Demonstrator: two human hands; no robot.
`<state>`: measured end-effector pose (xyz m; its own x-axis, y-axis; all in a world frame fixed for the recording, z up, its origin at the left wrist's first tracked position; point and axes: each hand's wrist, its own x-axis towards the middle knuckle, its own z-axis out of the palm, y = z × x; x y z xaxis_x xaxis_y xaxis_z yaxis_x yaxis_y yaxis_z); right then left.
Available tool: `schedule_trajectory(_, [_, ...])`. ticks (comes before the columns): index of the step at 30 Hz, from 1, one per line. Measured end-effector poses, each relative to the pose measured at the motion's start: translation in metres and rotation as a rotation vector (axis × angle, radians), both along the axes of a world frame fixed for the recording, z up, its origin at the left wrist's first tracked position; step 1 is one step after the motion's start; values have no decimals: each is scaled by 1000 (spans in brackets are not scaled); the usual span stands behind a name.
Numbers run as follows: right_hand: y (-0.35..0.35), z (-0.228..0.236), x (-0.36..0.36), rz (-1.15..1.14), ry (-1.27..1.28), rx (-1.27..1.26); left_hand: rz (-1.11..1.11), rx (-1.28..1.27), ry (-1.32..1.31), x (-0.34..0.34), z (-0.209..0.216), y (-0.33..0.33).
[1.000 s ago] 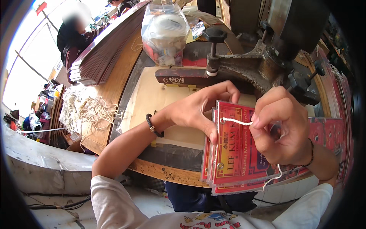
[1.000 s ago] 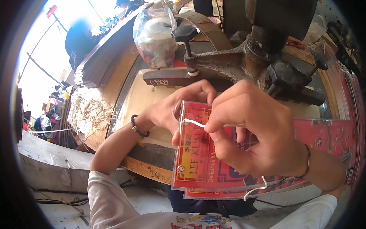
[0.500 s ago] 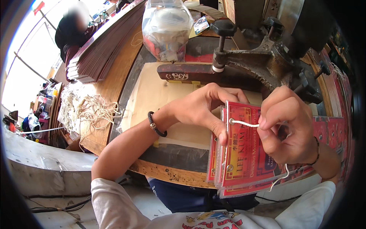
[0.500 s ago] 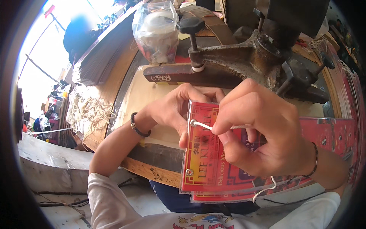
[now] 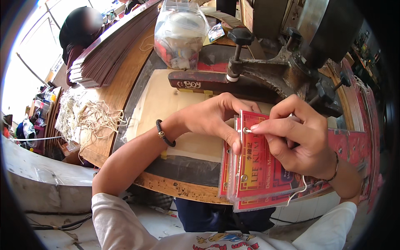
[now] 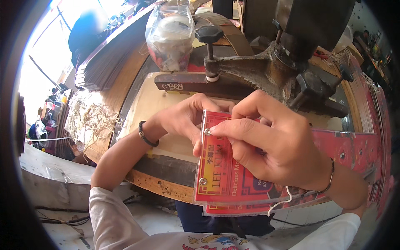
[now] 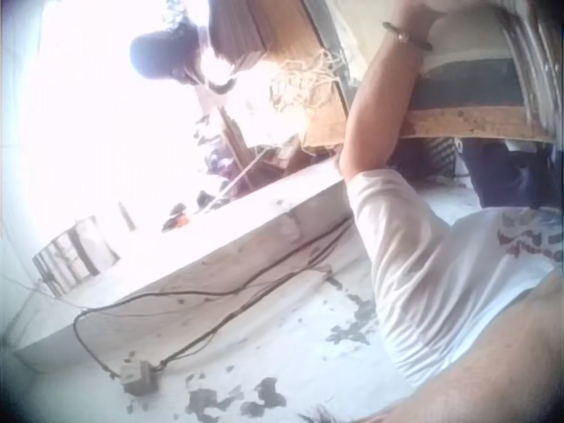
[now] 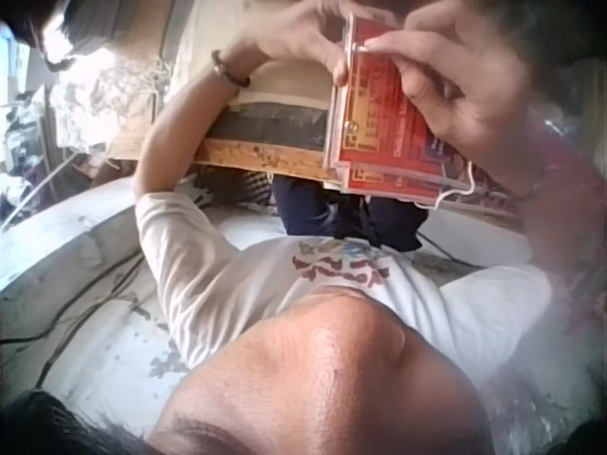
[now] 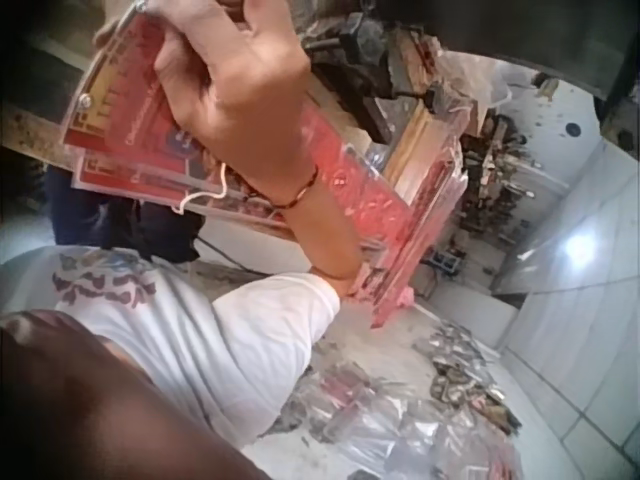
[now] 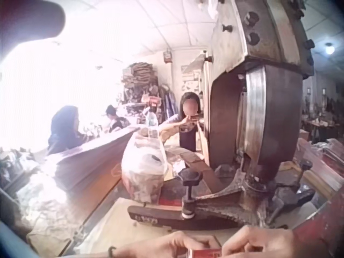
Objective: The person threads a white cord through holes in a stack of red brochures and ties a knot in the cord by hand.
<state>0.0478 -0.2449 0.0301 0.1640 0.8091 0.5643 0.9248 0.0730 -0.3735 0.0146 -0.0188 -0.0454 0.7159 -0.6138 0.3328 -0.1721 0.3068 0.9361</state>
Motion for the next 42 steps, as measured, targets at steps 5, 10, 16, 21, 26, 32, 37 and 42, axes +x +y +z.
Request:
schedule_trajectory(5, [2,0,-2,-4,-43,-38,-55,21,95,-4,4,3])
schedule_trajectory(10, [4,-2,-2,3,-38,-70,-76,47,100,-5,5,11])
schedule_trajectory(16, [2,3,-3,5,18,-19,-112,166,24,3,15,25])
schedule_trajectory(21, [1,0,0,66,64,67,90,212,-133,4,36,61])
schedule_trajectory(26, [-1,-1,0,112,137,5,271,-33,-143,-1,52,78])
schedule_trajectory(32, [-1,-4,6,237,107,-37,356,-289,-91,-9,63,45])
schedule_trajectory(37, [-1,-4,1,429,-40,-124,476,314,-158,-17,46,17])
schedule_trajectory(42, [1,-7,1,478,-4,-54,664,598,-676,-17,34,-6])
